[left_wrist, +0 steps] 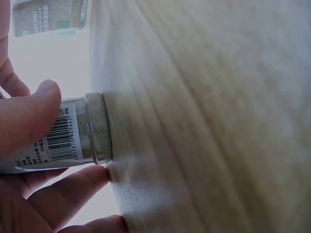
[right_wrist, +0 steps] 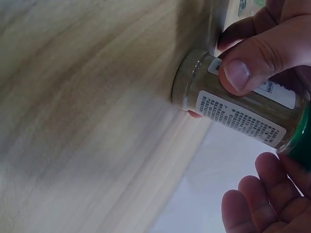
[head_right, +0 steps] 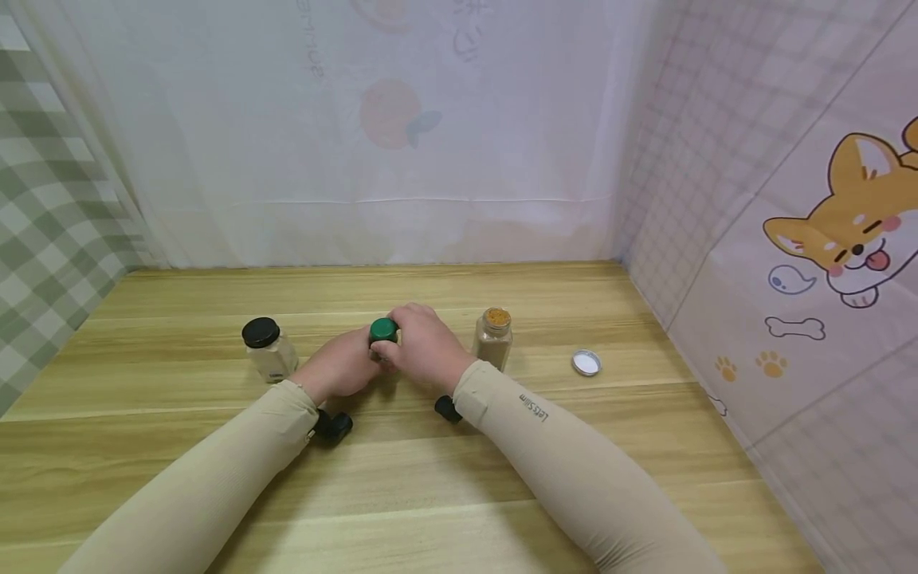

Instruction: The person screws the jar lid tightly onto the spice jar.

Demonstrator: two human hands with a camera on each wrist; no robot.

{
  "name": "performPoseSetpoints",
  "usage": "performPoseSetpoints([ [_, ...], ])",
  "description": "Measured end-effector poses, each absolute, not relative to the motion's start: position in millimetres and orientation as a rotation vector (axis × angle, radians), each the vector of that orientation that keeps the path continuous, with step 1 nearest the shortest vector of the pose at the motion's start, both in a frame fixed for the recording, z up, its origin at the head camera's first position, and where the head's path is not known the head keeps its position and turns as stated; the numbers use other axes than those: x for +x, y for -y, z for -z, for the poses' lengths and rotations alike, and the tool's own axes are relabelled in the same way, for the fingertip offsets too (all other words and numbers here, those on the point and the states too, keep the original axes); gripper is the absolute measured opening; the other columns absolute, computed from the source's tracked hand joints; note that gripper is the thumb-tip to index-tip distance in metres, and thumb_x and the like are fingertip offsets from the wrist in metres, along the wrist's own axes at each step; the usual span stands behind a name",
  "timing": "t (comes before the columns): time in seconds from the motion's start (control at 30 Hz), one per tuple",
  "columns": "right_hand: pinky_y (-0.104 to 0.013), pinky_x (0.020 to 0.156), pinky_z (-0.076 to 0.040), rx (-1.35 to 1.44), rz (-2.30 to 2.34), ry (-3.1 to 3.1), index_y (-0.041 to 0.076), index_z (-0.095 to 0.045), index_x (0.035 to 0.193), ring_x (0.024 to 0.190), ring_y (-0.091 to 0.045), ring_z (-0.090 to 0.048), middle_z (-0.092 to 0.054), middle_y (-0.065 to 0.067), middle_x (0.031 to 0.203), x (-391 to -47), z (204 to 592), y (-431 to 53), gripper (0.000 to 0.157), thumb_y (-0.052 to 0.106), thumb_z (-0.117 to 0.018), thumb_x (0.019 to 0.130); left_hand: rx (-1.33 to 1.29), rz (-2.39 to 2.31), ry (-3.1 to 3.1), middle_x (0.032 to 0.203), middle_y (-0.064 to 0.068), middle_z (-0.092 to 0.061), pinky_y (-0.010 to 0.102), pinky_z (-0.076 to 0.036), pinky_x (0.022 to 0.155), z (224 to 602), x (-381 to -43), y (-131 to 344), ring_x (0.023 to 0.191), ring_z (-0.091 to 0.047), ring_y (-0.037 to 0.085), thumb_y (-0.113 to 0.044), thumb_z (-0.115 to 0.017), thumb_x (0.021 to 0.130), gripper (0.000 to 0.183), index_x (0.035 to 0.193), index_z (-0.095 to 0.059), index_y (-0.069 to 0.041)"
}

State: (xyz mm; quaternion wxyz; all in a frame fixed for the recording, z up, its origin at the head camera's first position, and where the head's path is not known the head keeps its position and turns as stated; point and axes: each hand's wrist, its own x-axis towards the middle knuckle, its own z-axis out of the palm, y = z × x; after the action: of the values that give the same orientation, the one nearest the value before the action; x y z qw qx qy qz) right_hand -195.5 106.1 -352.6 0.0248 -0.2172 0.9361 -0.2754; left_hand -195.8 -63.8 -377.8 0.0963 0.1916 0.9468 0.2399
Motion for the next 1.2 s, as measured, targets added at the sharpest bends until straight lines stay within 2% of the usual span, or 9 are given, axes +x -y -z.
performPoseSetpoints([
  [0.5,-0.041,0.095,-0.053,-0.653,0.866,-2.922,0.007,-0.069,0.11,0.112,-0.03,-0.064,-0.069,-0.009,0.116,-192.5,352.5,-105.3,0.028,0.032,-0.076,0.1,0.538,-0.713,-2.813,0.128,0.01,-0.072,0.05,-0.053,0.106,377.0,-195.2,62.9,0.122,-0.068,0.031,-0.031,-0.066,0.103,0.026,0.124,-0.064,-0.014],
  [0.7,-0.039,0.091,-0.053,-0.626,0.844,-2.933,0.008,-0.068,0.106,0.107,-0.025,-0.062,-0.068,-0.008,0.115,-190.8,352.2,-103.6,0.026,0.033,-0.074,0.1,0.538,-0.708,-2.814,0.128,0.01,-0.072,0.051,-0.053,0.105,379.0,-196.2,63.0,0.121,-0.068,0.031,-0.029,-0.064,0.104,0.024,0.124,-0.064,-0.014],
  [0.83,-0.041,0.101,-0.054,-0.614,0.791,-2.921,0.004,-0.067,0.125,0.119,-0.027,-0.062,-0.066,-0.013,0.129,-189.3,351.6,-102.8,0.039,0.035,-0.072,0.102,0.527,-0.691,-2.808,0.129,0.011,-0.072,0.051,-0.053,0.105,380.3,-196.0,62.9,0.122,-0.068,0.031,-0.025,-0.061,0.104,0.022,0.122,-0.064,-0.014],
  [0.97,-0.045,0.113,-0.049,-0.624,0.764,-2.925,0.0,-0.057,0.145,0.134,-0.033,-0.057,-0.06,-0.017,0.143,-188.2,351.0,-104.6,0.059,0.037,-0.072,0.102,0.523,-0.679,-2.809,0.129,0.011,-0.072,0.051,-0.054,0.105,380.4,-196.1,61.9,0.122,-0.068,0.031,-0.022,-0.059,0.104,0.019,0.121,-0.065,-0.013],
  [1.2,-0.049,0.117,-0.045,-0.655,0.772,-2.927,0.001,-0.047,0.154,0.142,-0.036,-0.051,-0.053,-0.019,0.153,-182.0,339.3,-112.5,0.068,0.04,-0.068,0.103,0.536,-0.691,-2.788,0.129,0.008,-0.072,0.05,-0.053,0.106,379.2,-196.2,62.6,0.125,-0.067,0.029,-0.026,-0.065,0.104,0.017,0.118,-0.065,-0.017],
])
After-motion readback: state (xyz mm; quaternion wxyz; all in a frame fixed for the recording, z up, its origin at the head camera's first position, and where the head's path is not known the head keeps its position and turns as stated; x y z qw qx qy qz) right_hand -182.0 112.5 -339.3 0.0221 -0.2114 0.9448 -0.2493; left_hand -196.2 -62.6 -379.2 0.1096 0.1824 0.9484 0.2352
